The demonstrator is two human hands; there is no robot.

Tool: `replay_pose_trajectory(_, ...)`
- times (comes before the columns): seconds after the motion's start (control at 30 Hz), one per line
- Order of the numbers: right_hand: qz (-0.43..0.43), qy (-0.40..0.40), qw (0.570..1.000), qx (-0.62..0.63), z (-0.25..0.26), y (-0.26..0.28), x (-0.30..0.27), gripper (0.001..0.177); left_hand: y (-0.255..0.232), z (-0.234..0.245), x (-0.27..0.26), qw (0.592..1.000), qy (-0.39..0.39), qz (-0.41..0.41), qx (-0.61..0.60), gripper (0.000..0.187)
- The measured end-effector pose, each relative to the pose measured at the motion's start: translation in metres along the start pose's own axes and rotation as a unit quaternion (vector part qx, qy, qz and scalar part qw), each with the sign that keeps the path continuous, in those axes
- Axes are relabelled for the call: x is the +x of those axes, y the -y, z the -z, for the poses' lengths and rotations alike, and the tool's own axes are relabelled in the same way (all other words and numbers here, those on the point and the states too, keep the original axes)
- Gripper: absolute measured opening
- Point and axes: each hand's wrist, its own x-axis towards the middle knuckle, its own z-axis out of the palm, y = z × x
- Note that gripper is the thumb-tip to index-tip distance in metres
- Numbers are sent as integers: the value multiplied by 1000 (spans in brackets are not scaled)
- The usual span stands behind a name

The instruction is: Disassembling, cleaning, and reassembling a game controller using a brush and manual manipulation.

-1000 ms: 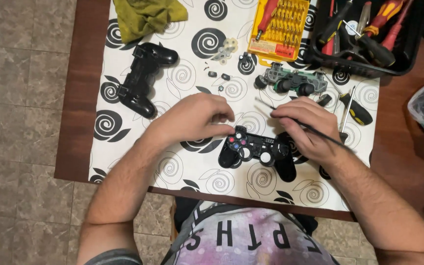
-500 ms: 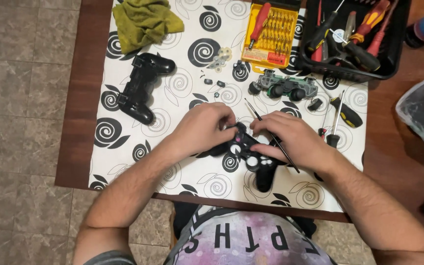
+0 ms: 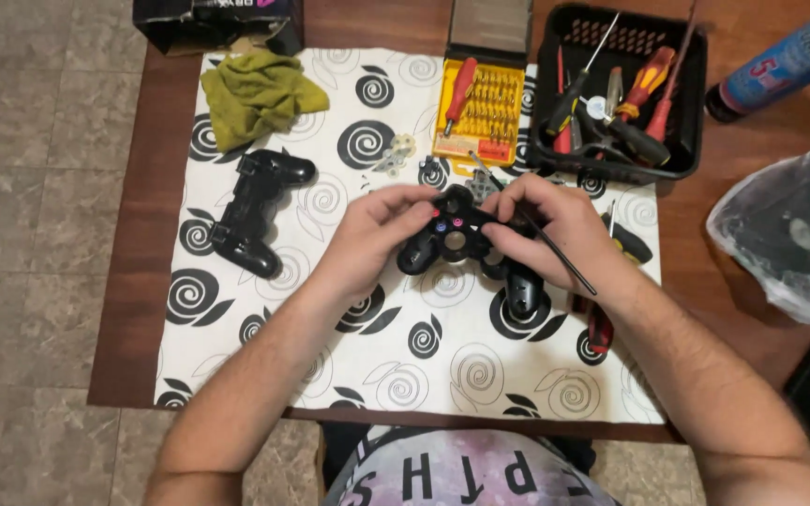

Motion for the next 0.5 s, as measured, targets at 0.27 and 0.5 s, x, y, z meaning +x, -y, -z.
replay_pose_trajectory(0.27, 56, -30, 998, -28, -11, -10, 7, 25, 32, 15, 4, 997, 2, 29, -66, 37)
replay_pose_trajectory(0.5, 239, -123, 948, -171, -35, -16, -2, 29, 43, 17, 5, 996, -53, 16, -75, 32)
